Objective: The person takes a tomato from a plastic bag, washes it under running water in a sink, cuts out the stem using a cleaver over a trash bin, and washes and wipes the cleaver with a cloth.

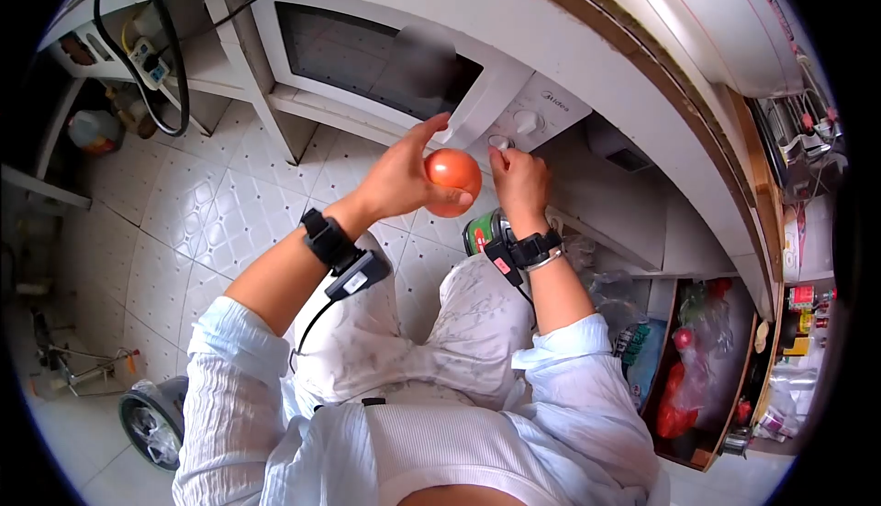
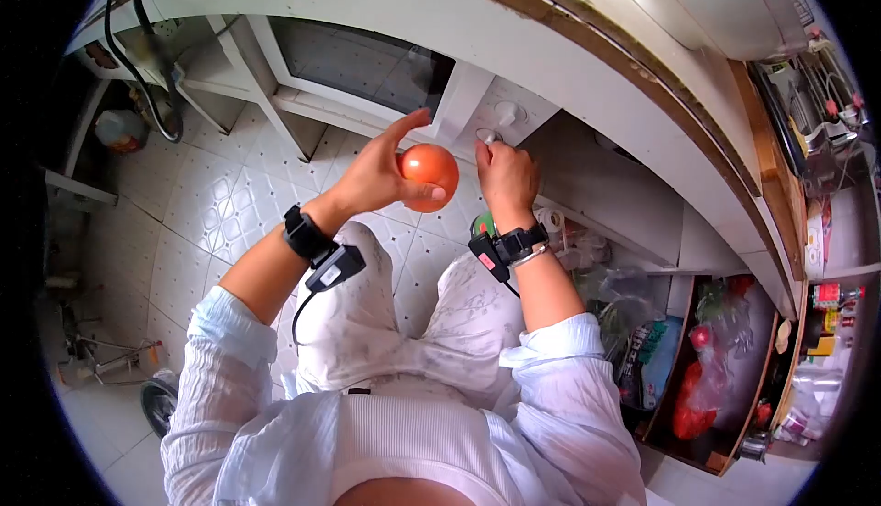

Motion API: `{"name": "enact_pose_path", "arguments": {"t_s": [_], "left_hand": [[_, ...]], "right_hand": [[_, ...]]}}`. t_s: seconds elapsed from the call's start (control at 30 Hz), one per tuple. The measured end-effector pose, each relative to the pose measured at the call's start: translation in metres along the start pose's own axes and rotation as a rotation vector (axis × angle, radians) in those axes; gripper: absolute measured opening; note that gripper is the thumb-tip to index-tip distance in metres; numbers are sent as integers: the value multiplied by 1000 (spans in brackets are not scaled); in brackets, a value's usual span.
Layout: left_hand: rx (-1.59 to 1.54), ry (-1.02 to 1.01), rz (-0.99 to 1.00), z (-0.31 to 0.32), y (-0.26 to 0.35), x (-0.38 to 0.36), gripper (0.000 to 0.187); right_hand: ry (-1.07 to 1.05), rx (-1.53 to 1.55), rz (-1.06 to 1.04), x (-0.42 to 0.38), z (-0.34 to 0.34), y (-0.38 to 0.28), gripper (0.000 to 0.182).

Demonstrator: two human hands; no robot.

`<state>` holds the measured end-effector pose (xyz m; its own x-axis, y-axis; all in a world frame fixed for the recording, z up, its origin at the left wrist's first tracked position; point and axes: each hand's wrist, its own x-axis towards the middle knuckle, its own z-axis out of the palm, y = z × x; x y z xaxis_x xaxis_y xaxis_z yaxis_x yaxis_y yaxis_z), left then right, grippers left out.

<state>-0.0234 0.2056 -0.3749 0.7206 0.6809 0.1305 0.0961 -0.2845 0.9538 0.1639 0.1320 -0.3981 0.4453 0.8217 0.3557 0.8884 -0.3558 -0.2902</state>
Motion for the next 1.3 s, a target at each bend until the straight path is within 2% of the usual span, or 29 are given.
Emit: {"name": "enact_pose_path", "arguments": {"t_s": [0.07, 0.27, 0.4, 0.7, 0.8, 0.87, 0.9, 0.93, 1.03, 1.07, 1.13, 1.17, 1.2, 1.27, 1.3], "left_hand": [[87, -40, 90, 1, 3, 10, 99], [79, -137, 24, 5, 1, 25, 101], [91, -173, -1, 2, 3, 24, 100], [232, -151, -2, 4, 11, 26, 101], [204, -144, 80, 8, -13, -14, 99], [232, -188, -37, -7, 0, -49, 98], [150, -225, -76, -16, 10, -62, 96], [127, -248, -118, -25, 18, -75, 94], [22, -290, -176, -48, 39, -108, 98], [4, -291, -173, -56, 40, -117, 101], [-16, -294, -215, -72, 36, -134, 100], [-41, -303, -253, -78, 36, -141, 99], [-36, -293, -255, -81, 36, -146, 99], [-12, -289, -244, -90, 40, -153, 90], [-22, -276, -258, -90, 44, -156, 86]], "right_hand": [[56, 14, 21, -1, 3, 3, 30], [43, -45, 0, -1, 3, 1, 29], [34, 24, -25, -1, 1, 5, 30], [1, 34, -21, 0, 4, 6, 31], [39, 14, 14, -3, 11, 11, 34], [43, 15, -80, -1, 23, 20, 36], [-91, -42, -61, -2, 11, 13, 35], [-92, -33, -76, -3, 0, 3, 35], [-142, 325, -338, -8, -8, -29, 28], [-141, 332, -345, -4, -1, -37, 28], [-580, 860, -158, 14, 20, -52, 21], [-748, 991, -82, 27, 29, -53, 15], [-752, 995, -93, 38, 39, -57, 15], [-701, 1592, 406, 59, 58, -69, 20], [-700, 1605, 395, 74, 73, -70, 20]]}}
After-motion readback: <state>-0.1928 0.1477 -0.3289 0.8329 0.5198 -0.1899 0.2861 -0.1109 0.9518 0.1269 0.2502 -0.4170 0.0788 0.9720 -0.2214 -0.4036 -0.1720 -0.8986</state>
